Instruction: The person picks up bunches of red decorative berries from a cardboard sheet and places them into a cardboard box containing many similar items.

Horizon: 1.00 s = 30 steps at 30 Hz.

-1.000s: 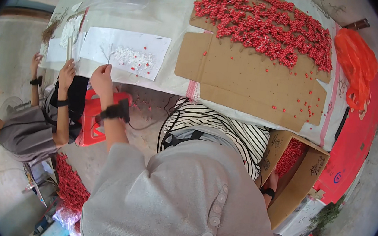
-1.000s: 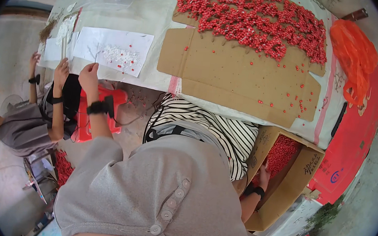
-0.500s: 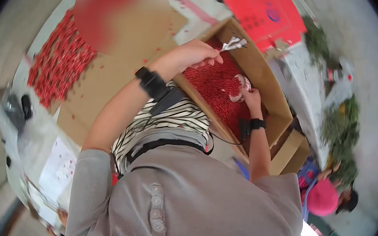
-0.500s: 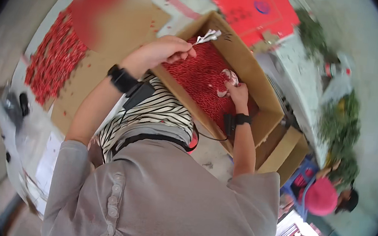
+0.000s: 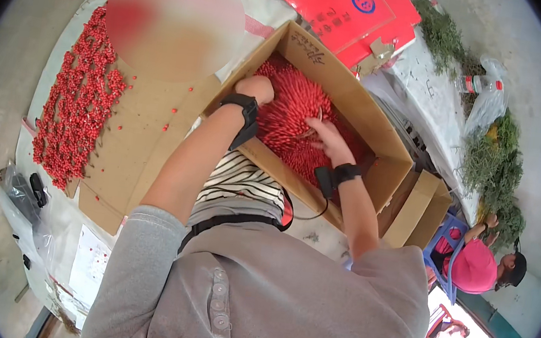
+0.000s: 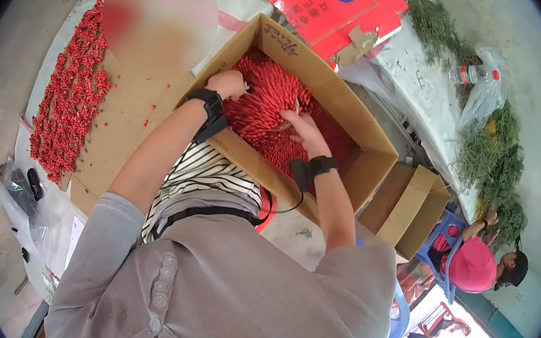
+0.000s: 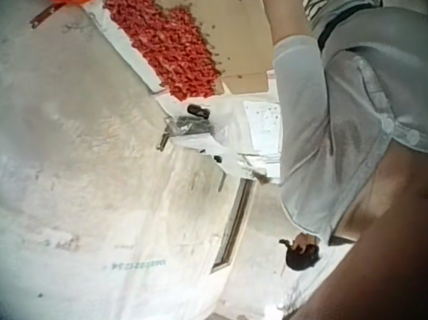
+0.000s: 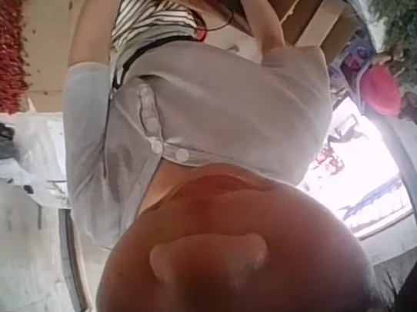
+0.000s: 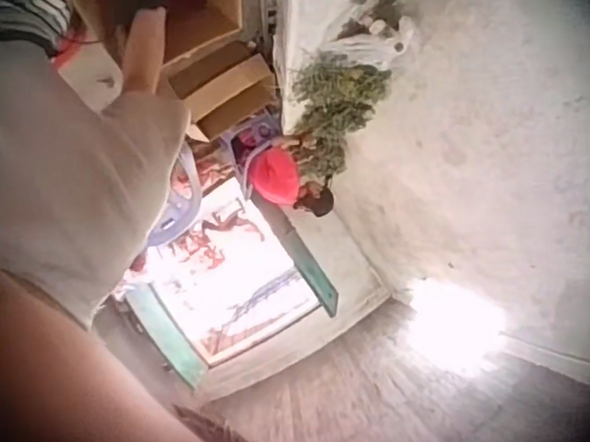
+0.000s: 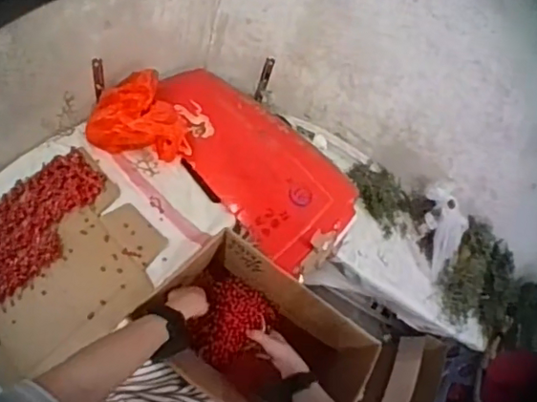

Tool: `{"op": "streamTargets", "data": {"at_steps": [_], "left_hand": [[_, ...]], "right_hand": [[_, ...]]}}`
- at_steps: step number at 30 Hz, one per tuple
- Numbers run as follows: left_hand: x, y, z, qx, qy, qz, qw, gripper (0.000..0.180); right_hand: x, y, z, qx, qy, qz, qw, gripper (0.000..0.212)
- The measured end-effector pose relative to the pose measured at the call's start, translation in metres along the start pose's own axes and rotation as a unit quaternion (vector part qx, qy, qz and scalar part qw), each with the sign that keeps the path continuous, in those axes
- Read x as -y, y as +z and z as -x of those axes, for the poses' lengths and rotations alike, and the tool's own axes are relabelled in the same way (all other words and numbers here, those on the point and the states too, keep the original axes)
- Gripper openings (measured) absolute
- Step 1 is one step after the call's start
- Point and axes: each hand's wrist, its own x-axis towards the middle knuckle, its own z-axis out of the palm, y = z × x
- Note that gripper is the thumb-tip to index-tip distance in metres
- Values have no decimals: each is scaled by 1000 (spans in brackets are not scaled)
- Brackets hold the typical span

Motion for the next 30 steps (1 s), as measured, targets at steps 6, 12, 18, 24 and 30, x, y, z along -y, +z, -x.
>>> {"op": "streamTargets", "data": {"at_steps": [6,12,18,24,30], "left_hand": [[0,6,-16,-55,10,30,998,17],[-3,3,-13,-35,34,79,996,21],[8,12,-7,-86,22,48,995,21],[5,3,-5,-39,56,-9,998,22],[11,3,-11,1,47,-28,998,21]], "right_hand": [[-63,-40,-85,-126,-99,190,969,53],[-119,-56,-112,-109,154,291,938,42],[-28,-14,-3,67,-200,-4,977,57],[-75,-18,-75,-332,-116,441,826,72],[-93,-28,-89,-18,107,70,992,72]]}}
